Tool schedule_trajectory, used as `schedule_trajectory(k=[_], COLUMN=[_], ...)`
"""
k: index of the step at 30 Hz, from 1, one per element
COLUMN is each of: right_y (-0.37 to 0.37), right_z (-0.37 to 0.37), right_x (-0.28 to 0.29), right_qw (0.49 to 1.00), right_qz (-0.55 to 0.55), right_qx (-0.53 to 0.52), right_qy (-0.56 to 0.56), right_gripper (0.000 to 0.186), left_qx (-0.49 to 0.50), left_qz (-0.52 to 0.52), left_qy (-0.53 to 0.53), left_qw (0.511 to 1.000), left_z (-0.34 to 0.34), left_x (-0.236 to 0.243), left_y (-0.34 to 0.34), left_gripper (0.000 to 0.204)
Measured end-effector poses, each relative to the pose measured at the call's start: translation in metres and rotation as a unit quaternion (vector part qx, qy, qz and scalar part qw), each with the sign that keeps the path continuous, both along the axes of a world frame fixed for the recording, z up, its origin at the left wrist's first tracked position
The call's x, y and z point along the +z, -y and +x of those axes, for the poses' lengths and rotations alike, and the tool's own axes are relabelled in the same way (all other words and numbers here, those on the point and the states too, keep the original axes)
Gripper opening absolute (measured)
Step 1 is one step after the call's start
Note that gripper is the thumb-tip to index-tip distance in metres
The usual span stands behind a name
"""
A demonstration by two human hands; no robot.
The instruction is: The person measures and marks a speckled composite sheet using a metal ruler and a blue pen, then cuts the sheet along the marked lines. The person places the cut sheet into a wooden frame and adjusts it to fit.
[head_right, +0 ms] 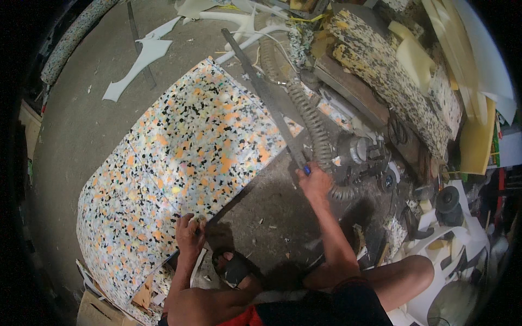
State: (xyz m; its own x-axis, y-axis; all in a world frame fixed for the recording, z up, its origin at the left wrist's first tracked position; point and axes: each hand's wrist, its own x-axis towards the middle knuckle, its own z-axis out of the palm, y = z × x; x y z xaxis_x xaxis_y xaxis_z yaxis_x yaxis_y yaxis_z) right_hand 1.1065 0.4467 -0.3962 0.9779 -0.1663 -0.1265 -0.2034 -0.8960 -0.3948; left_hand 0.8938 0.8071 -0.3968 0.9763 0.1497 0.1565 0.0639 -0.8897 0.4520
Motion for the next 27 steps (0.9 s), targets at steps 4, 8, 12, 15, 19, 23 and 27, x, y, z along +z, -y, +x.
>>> schedule_trajectory(k=[4,8,12,15,19,23,27], right_y=[-0.012,-0.03,-0.028,-0.019,-0.027,-0.019,-0.064], right_z=[0.01,0.042,0.059,0.068,0.05,0.018,-0.037], right_x=[-0.037,-0.044,-0.045,-0.037,0.0,0.01,0.079], right_qw=[0.999,0.998,0.996,0.992,0.988,0.972,0.858], right_qz=[0.04,0.01,0.006,-0.002,0.015,0.177,0.513], right_qx=[0.007,-0.044,-0.074,-0.108,-0.09,0.046,0.02], right_qy=[0.008,0.035,0.058,0.068,0.121,0.15,0.016], right_gripper=[0.044,0.044,0.048,0.05,0.048,0.032,0.02], left_qx=[0.072,0.177,0.208,0.217,0.241,0.197,0.142], left_qz=[-0.051,-0.229,-0.394,-0.487,-0.618,-0.661,-0.646], left_qy=[-0.026,-0.051,-0.082,-0.154,-0.184,-0.197,-0.145], left_qw=[0.996,0.956,0.892,0.832,0.725,0.697,0.736], left_z=[0.045,0.072,0.057,0.03,0.003,0.013,0.027], left_x=[-0.014,0.002,-0.001,-0.008,0.002,0.031,0.045], left_y=[0.03,0.054,0.064,0.067,0.076,0.082,0.072], left_gripper=[0.03,0.036,0.032,0.024,0.017,0.016,0.022])
